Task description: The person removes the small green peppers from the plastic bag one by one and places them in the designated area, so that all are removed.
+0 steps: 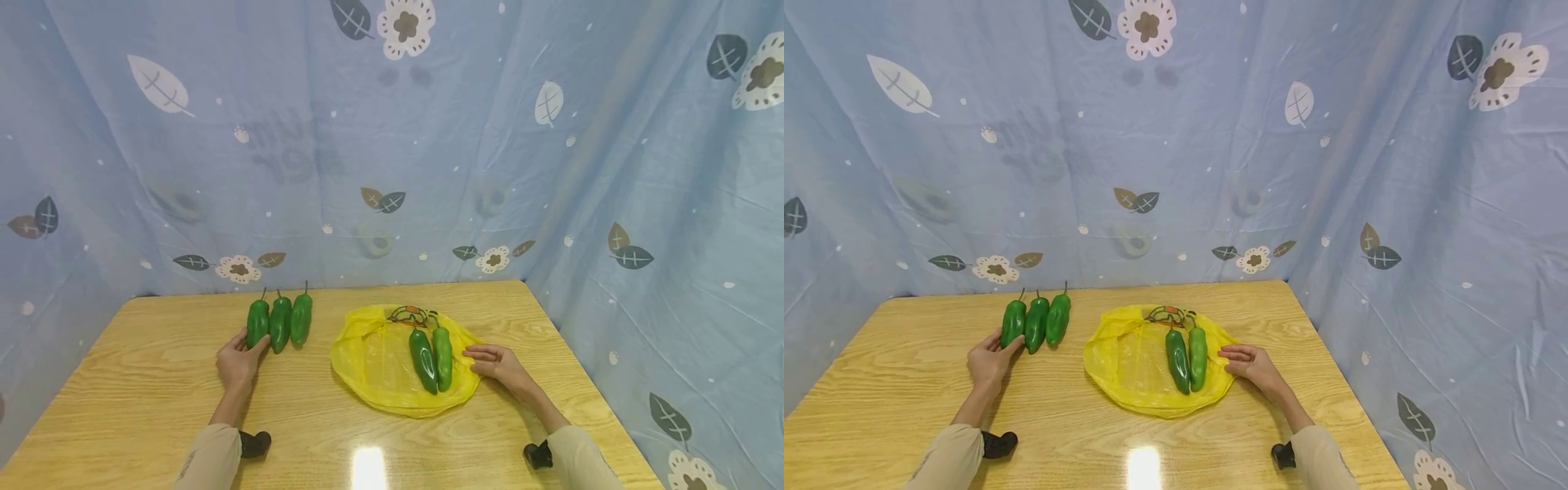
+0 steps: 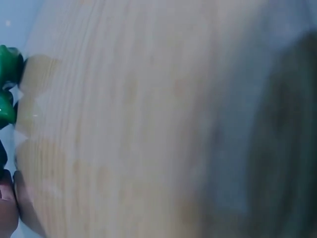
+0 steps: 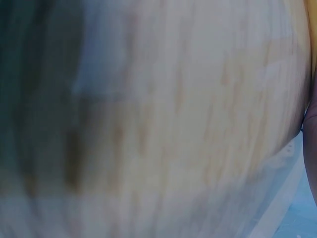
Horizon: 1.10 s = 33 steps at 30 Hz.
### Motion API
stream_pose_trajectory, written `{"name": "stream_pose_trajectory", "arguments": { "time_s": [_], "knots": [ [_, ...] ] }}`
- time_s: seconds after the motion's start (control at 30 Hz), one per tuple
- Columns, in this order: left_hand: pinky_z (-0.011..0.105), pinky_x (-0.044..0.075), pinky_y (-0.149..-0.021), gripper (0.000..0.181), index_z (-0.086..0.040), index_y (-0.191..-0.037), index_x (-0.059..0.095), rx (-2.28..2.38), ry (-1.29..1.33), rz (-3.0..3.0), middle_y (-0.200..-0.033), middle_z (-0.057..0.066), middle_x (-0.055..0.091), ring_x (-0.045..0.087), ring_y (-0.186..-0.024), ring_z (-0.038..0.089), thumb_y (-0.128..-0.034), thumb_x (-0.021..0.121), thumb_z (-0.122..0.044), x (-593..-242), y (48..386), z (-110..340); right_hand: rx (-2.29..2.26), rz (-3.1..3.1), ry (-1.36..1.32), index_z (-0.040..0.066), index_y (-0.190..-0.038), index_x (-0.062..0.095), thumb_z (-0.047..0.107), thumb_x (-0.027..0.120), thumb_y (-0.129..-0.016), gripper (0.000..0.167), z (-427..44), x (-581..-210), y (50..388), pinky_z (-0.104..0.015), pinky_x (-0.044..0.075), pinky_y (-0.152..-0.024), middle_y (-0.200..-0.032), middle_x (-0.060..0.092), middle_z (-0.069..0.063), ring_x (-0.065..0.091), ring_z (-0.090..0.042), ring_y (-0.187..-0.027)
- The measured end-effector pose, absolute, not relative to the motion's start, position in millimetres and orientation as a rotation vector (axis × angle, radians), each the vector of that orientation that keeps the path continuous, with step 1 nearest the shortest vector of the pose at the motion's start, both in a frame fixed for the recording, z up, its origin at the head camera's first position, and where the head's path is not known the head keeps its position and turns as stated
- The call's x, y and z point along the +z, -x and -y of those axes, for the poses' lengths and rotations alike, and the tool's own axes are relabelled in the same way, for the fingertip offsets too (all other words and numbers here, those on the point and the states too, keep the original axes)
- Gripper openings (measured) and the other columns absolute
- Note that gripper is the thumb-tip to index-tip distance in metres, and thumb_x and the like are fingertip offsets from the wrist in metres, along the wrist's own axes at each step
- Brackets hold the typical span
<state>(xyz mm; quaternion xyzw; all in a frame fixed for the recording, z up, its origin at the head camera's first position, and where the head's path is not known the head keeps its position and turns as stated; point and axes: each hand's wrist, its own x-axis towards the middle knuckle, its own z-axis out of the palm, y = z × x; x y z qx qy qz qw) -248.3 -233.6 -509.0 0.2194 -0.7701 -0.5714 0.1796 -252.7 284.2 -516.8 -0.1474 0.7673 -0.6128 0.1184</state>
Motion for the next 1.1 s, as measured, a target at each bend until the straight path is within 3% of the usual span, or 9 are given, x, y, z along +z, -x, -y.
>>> {"name": "stream_pose_trajectory", "arguments": {
  "time_s": [0.1,0.47,0.73,1.1],
  "knots": [
    [0.045,0.044,-0.101,0.062,0.01,-0.135,0.045,-1.629,-0.61,2.184,-0.14,0.026,0.044,0.047,-0.125,0.042,-0.0854,0.073,-0.012,-508.8,247.1,232.9,-1.795,-2.243,0.433,-0.013,-0.133,0.046,0.004,0.063,-0.091,0.048,-284.6,-518.2,252.4,-0.019,0.052,-0.09,-0.132,0.05,-0.032,0.06,-0.003,-0.108],
    [0.056,0.047,-0.095,0.064,0.013,-0.134,0.044,-1.494,-0.582,2.255,-0.128,0.036,0.049,0.051,-0.116,0.049,-0.0848,0.074,-0.013,-506.3,246.2,226.6,-1.811,-2.233,0.432,-0.014,-0.132,0.046,0.004,0.063,-0.091,0.048,-284.4,-521.7,252.0,-0.02,0.052,-0.089,-0.132,0.05,-0.033,0.061,-0.004,-0.108],
    [0.057,0.051,-0.087,0.061,0.016,-0.129,0.047,-1.339,-0.534,2.303,-0.117,0.037,0.055,0.057,-0.105,0.05,-0.0836,0.075,-0.013,-504.4,246.5,221.0,-1.817,-2.219,0.443,-0.014,-0.133,0.045,0.005,0.064,-0.091,0.05,-284.4,-522.3,254.1,-0.019,0.052,-0.09,-0.132,0.05,-0.033,0.061,-0.005,-0.108],
    [0.058,0.045,-0.096,0.067,0.016,-0.135,0.038,-1.32,-0.548,2.345,-0.13,0.039,0.045,0.049,-0.114,0.051,-0.0871,0.072,-0.017,-502.3,245.2,220.7,-1.815,-2.223,0.459,-0.014,-0.132,0.047,0.005,0.064,-0.091,0.048,-284.2,-521.1,255.7,-0.019,0.052,-0.089,-0.132,0.05,-0.033,0.061,-0.004,-0.108]
  ]
}}
